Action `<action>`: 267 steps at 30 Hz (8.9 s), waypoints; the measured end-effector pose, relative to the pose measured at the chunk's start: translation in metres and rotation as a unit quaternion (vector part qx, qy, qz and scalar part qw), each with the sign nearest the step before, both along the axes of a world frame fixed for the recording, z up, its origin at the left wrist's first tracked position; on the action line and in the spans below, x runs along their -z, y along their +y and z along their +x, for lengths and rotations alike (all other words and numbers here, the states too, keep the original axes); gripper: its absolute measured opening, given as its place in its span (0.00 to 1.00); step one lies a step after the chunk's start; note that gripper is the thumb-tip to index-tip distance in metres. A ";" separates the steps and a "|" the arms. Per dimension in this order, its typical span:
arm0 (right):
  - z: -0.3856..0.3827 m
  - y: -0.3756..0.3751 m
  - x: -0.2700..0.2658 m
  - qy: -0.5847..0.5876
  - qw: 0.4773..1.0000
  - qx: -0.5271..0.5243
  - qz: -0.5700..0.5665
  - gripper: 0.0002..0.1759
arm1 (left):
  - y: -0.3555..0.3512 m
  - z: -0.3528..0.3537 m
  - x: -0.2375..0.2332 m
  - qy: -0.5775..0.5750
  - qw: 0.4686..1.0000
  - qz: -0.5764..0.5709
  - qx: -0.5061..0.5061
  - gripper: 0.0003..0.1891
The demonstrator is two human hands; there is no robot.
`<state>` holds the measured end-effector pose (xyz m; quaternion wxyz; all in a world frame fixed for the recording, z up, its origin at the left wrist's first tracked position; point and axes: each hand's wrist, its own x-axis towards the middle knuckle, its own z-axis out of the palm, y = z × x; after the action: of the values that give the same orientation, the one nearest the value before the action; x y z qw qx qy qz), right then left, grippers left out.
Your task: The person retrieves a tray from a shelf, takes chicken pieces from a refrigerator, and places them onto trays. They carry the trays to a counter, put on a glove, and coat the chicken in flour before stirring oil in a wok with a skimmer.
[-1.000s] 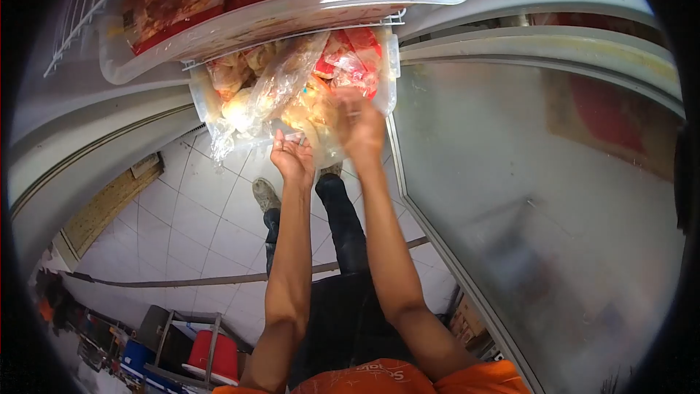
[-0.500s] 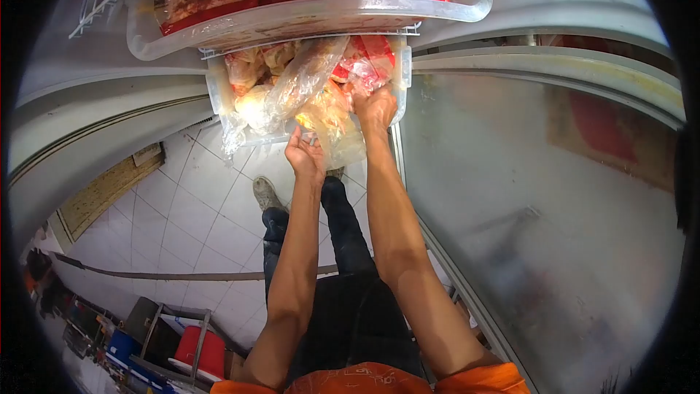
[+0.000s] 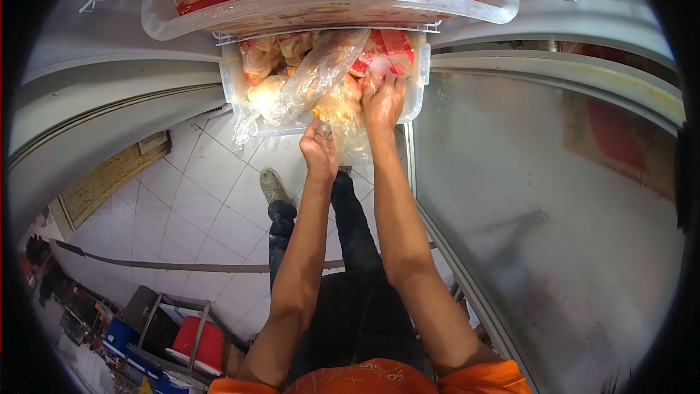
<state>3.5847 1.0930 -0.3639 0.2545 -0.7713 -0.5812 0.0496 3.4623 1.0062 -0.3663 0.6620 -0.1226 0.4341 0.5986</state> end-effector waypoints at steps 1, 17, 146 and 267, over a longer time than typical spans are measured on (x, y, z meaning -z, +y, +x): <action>0.002 0.007 0.001 0.021 0.999 0.017 -0.046 0.22 | 0.002 0.001 -0.003 -0.020 1.000 0.005 -0.005 0.23; 0.024 -0.039 -0.080 0.378 0.916 0.111 -0.071 0.11 | 0.004 -0.006 0.000 -0.028 0.997 -0.071 0.017 0.21; -0.706 -0.213 -0.417 0.198 0.702 -0.668 -0.149 0.15 | -0.528 -0.707 -0.300 0.498 0.798 -0.294 -0.167 0.18; -1.222 -1.071 -0.203 -0.296 0.525 -0.523 -0.602 0.17 | -2.005 -0.961 -0.258 0.298 0.211 -0.567 -0.739 0.20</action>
<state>2.3624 0.0217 -0.1611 -0.5291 -0.2690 -0.7543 0.2806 2.5016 -0.9992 -0.1086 -0.5016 -0.5429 0.5376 0.4057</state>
